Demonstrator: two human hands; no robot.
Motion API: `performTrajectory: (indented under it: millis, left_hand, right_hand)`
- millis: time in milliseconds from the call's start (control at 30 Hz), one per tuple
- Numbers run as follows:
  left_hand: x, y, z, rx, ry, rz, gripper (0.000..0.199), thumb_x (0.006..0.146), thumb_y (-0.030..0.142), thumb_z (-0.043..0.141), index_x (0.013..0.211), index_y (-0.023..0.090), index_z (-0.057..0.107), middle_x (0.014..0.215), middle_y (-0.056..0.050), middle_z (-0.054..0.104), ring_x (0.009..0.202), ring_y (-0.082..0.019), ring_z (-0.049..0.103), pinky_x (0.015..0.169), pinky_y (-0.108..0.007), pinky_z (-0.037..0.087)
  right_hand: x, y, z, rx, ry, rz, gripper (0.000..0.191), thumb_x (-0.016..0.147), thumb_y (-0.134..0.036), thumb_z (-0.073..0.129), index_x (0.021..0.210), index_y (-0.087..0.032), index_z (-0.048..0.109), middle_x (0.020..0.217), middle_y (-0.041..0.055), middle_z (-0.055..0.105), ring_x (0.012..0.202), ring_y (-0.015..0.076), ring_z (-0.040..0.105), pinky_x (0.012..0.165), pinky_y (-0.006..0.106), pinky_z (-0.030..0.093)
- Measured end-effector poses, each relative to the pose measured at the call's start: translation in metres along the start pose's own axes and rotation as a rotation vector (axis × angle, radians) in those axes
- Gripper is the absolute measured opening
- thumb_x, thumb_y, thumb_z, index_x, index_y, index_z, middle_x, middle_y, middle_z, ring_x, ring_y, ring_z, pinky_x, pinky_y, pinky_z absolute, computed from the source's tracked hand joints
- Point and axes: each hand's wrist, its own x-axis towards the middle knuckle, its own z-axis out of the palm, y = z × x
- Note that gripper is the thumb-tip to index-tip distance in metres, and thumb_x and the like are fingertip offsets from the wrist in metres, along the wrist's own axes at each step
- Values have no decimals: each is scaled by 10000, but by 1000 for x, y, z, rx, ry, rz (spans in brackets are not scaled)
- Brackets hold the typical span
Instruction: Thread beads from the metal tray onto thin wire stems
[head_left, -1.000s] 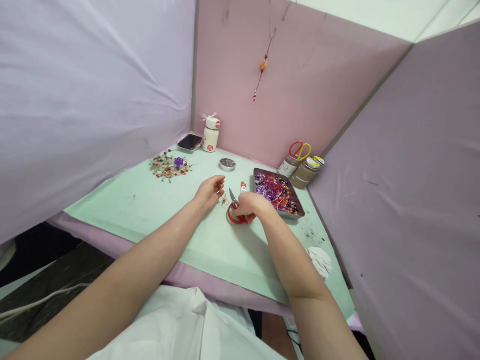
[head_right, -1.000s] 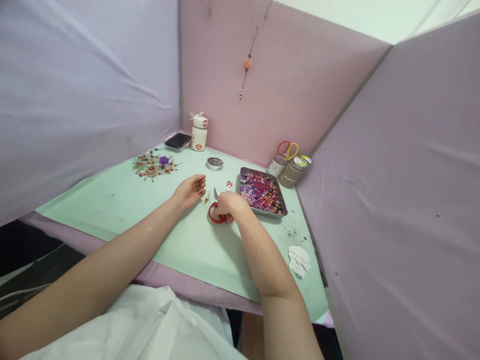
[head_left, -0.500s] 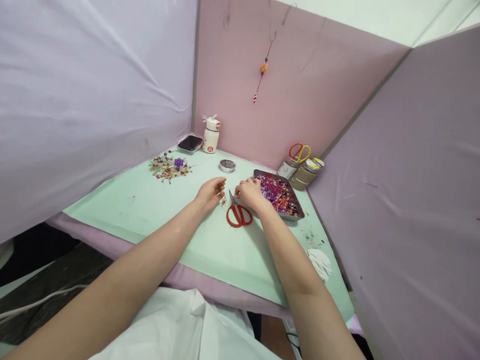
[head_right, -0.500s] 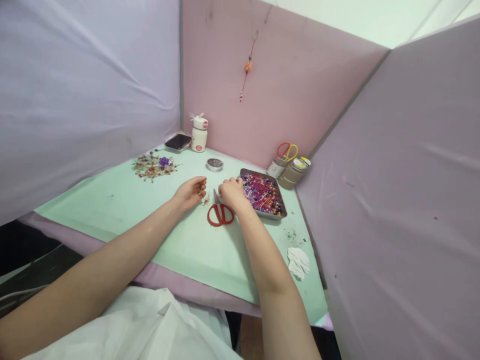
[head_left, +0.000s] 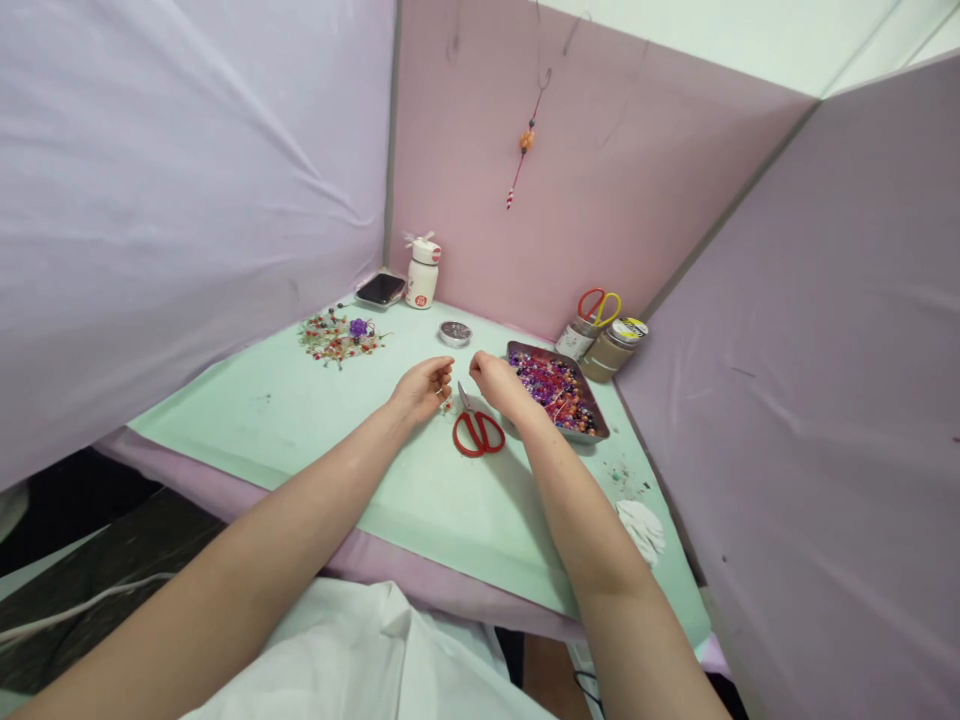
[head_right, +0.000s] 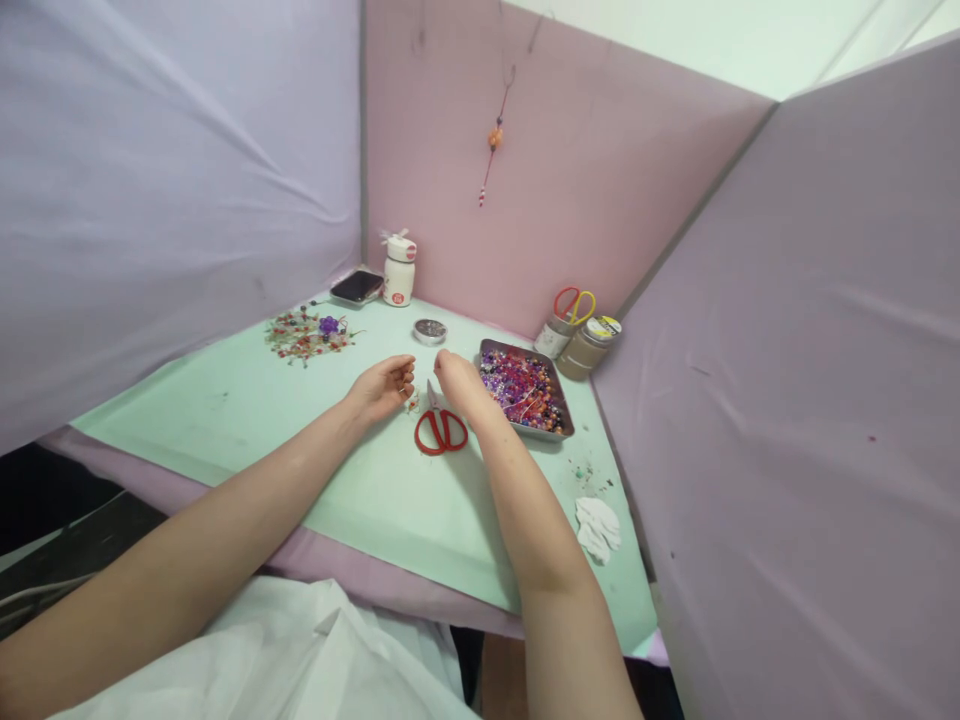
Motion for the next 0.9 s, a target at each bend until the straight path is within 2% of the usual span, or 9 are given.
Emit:
performTrajectory:
  millis: [100,200,300,467,633,900]
  left_hand:
    - [0,1,-2,-55,-34,-57,38,742,107,610,766,118,637,603,15,559,500,-47,502,465,-162,381]
    - [0,2,-3,-125,-54,-107,65,775,103,590,808,125,642,617,0,577,520,-57,531,491,-157,415]
    - [-1,4,-3,-197,-60,-146,78,812,101,561,811,127,634,620,-11,578,530,-65,545,513,-158,445]
    - [-3,5,-2,-234,-74,-205,88,828,95,548,777,120,615,628,-21,587,527,-76,555,517,-174,471]
    - [-5,5,0,-230,-105,-210,106,843,81,527,816,115,624,633,-19,598,528,-76,564,522,-177,480]
    - [-6,3,2,-207,-130,-206,124,847,75,523,754,101,600,607,-14,593,517,-68,557,517,-169,476]
  right_hand:
    - [3,-7,-5,380,192,31,175,811,-177,484,930,-200,609,763,10,670,715,155,615,717,280,448]
    - [4,-17,-6,720,282,106,125,774,-200,515,845,-197,618,727,-7,661,668,140,628,690,275,480]
    - [3,-25,-4,865,342,141,96,746,-243,551,800,-194,614,732,-4,659,673,145,629,682,282,491]
    - [1,-33,-3,779,386,114,118,752,-292,551,773,-189,606,793,22,663,755,158,608,761,299,471]
    - [-1,-37,-6,755,400,92,134,778,-297,520,803,-189,595,799,23,658,740,154,596,737,282,465]
    - [-4,-39,-6,627,365,47,111,781,-246,503,797,-193,599,808,15,659,746,149,591,747,279,448]
